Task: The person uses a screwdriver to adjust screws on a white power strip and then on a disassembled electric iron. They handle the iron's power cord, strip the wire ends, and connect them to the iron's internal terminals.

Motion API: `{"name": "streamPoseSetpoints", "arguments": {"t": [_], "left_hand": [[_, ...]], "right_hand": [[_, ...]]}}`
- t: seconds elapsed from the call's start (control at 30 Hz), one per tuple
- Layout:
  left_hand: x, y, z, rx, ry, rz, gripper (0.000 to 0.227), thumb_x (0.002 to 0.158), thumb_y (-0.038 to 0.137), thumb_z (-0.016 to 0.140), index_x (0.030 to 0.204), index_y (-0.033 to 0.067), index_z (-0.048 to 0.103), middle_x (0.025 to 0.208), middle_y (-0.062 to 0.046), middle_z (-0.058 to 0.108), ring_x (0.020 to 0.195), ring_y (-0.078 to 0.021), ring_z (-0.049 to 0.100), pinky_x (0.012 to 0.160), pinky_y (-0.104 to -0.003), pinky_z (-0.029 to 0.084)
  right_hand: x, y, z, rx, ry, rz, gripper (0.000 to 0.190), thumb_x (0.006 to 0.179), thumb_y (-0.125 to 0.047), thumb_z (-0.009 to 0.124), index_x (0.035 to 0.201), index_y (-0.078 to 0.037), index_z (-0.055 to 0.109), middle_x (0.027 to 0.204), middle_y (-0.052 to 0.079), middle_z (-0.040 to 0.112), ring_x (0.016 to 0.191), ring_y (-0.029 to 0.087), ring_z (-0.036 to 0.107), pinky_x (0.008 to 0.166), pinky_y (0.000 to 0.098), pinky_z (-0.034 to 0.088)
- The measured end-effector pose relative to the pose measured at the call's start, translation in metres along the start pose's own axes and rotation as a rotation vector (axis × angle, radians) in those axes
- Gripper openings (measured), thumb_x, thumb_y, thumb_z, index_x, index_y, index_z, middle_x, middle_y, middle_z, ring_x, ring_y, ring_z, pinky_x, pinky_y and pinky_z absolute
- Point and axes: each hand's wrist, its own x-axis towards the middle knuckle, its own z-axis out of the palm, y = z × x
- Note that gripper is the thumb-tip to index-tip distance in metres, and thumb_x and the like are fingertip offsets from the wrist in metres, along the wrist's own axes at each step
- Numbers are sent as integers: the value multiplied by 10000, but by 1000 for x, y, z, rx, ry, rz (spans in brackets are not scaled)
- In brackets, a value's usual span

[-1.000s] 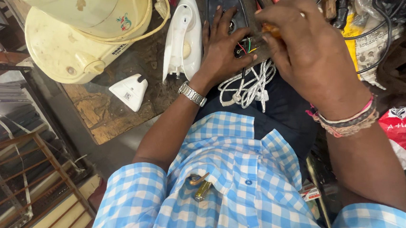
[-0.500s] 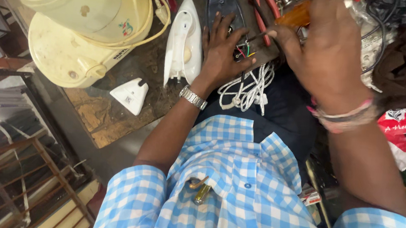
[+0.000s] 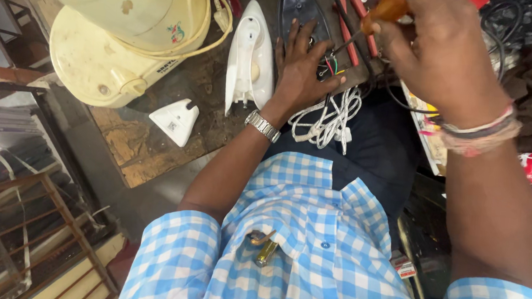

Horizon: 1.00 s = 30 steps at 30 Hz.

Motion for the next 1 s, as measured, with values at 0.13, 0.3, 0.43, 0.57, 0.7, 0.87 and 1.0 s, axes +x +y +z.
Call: {"name": "streamPoseSetpoints", "arguments": {"t": [0.13,0.3,0.43,0.57,0.7,0.87,1.0], "left_hand": [[-2,5,-3,-18,-14,-9,624,695,446,897,1212,175,677,1573,-184,338,1529,-423,140,1192,-719,101],[-4,2,-2,-24,2,-10,624,687,437,896,1216,187,680,1583,-165,342,1543,-410,148,1217,-706,114],[-1,4,-3,-17,-21,-22,628,678,435,900,1209,179,681,1574,-169,337,1532,-418,141,1200,-711,101],[-2,4,-3,-15,-9,-11,623,683,437,897,1212,188,680,1586,-157,343,1540,-413,151,1211,-703,120],[-1,1,-2,-15,-4,13,631,696,437,899,1233,189,679,1579,-168,336,1534,-424,143,1200,-721,106],[-3,-1,-1,-9,-15,17,618,710,443,897,1231,196,674,1585,-169,332,1541,-423,141,1204,-725,115],[-3,-1,-1,-6,-11,20,616,714,444,902,1228,193,676,1586,-175,327,1536,-432,136,1198,-728,116]], "right_hand": [[0,2,-3,-22,32,13,470,965,-134,884,1272,-6,552,1018,164,664,833,367,657,719,442,513],[6,-4,0,-9,29,-19,478,965,-116,864,1295,5,540,1066,179,657,877,387,669,779,455,526],[15,-7,-6,-41,-3,36,472,943,-163,916,1247,-13,588,1005,174,672,831,377,680,709,450,520],[12,-16,-4,-13,-15,43,461,871,-133,872,1213,15,601,986,198,679,820,373,684,641,434,518],[7,-5,-2,148,-63,56,360,978,-73,807,1252,12,590,1041,185,676,873,336,689,724,420,540],[-1,-3,3,19,-65,13,331,964,-87,793,1209,-11,583,1061,180,665,928,357,670,791,430,539],[-4,-4,5,76,-91,60,350,946,-100,813,1208,-37,588,1082,172,666,945,359,664,808,448,537]]}}
